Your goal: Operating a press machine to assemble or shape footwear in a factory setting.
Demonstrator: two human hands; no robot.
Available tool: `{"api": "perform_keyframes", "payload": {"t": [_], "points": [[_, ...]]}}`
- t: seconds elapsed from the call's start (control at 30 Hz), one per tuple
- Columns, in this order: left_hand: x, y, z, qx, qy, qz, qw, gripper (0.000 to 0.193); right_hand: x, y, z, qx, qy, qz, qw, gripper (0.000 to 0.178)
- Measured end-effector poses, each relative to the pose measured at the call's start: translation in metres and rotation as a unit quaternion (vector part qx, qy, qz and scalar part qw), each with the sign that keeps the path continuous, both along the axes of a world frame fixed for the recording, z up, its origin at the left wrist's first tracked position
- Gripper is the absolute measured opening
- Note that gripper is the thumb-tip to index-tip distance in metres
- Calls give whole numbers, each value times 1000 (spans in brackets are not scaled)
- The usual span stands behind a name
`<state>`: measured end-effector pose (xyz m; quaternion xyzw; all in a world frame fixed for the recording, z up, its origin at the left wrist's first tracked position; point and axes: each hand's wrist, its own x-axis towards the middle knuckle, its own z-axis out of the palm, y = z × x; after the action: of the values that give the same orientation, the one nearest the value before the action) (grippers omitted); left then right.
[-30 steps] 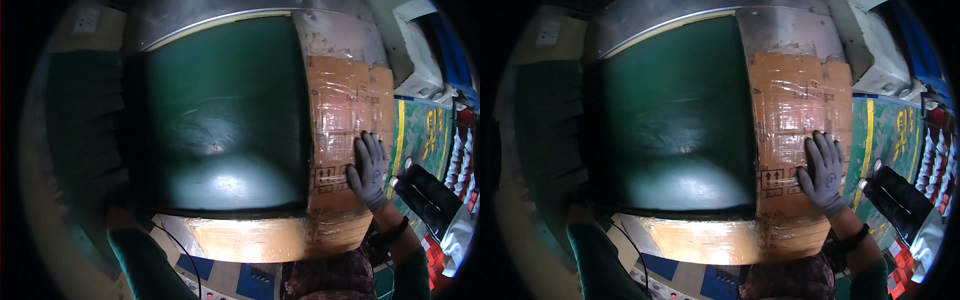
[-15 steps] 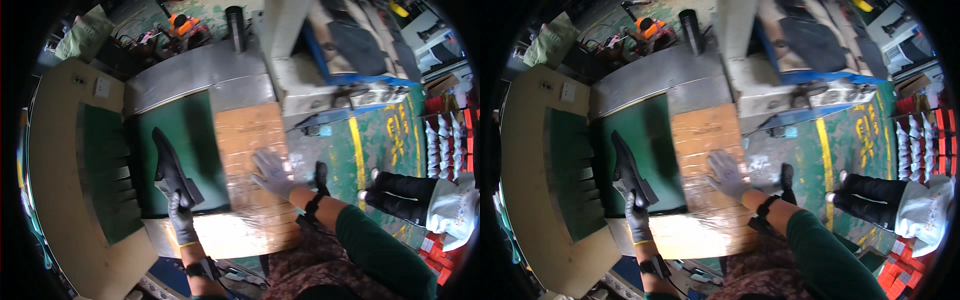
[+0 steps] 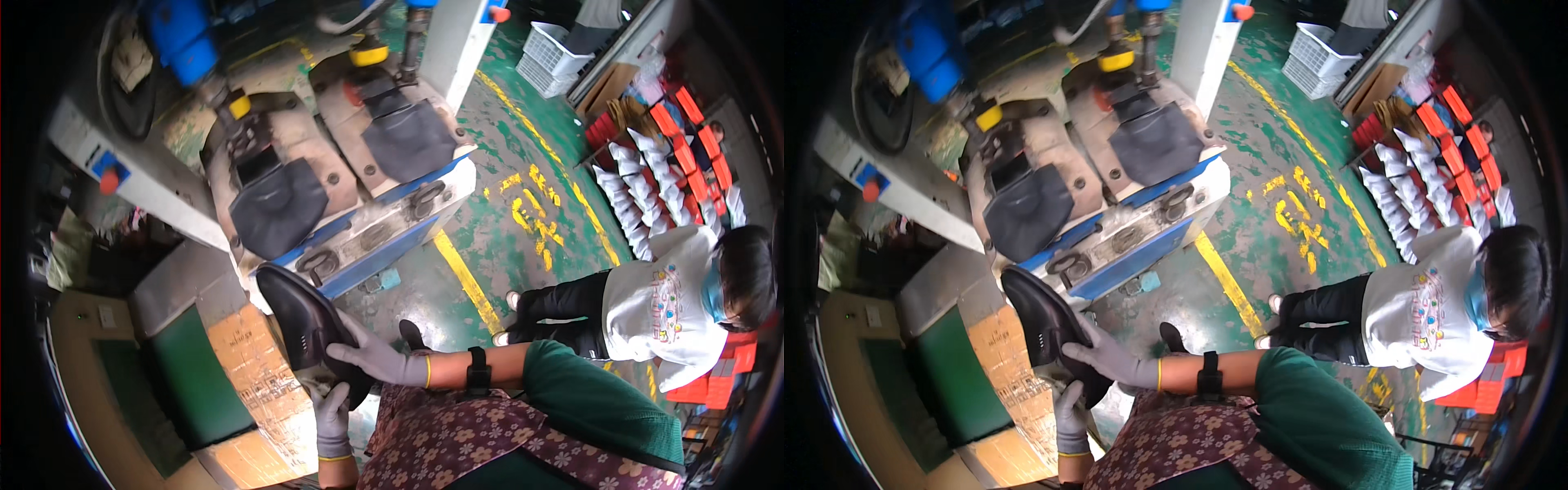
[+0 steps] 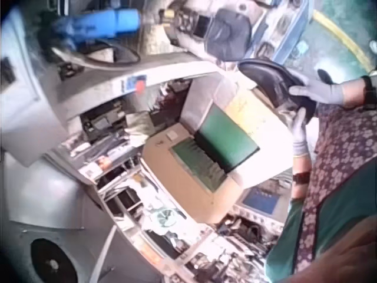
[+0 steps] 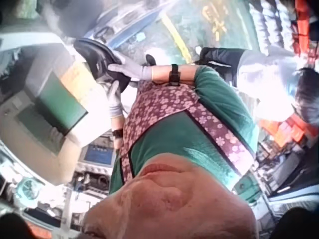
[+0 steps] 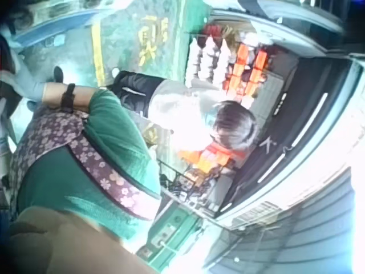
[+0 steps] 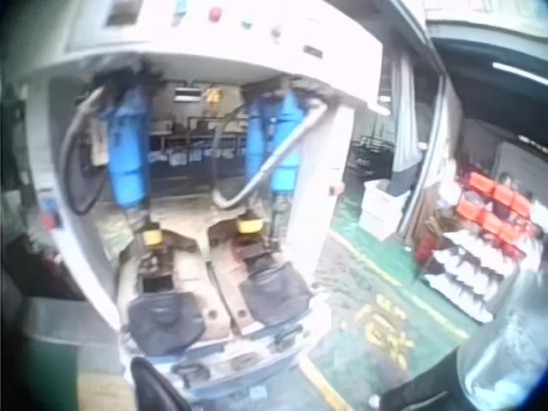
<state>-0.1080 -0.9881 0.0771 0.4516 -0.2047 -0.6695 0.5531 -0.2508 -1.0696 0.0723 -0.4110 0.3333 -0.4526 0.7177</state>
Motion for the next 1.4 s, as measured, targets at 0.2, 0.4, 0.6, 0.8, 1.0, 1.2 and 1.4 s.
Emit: {"api": "perform_keyframes", "payload": {"t": [0.2,0.4,0.6,0.8,1.0,1.2,1.4], "points": [[-54,-57,-12,-267,-379,-163,871,36,-86,-44,36,2,31,-66,997,68],[-111,-139,17,-43,45,-94,994,47,-151,-53,22,-255,440,-190,840,72],[-186,-228,23,-121,41,-140,982,43,-181,-79,45,-359,609,-111,698,98],[-272,-329,23,-67,-60,-136,987,49,-231,-172,17,-331,592,-234,696,91],[-316,-421,-1,-95,-159,-69,980,57,-280,-266,-8,-348,527,-214,746,88],[-317,-483,-26,-96,-337,-45,935,76,-291,-331,-29,-369,478,-216,767,95],[-322,-442,-44,-200,-328,-93,919,104,-304,-341,-37,-333,461,-199,798,84]]}}
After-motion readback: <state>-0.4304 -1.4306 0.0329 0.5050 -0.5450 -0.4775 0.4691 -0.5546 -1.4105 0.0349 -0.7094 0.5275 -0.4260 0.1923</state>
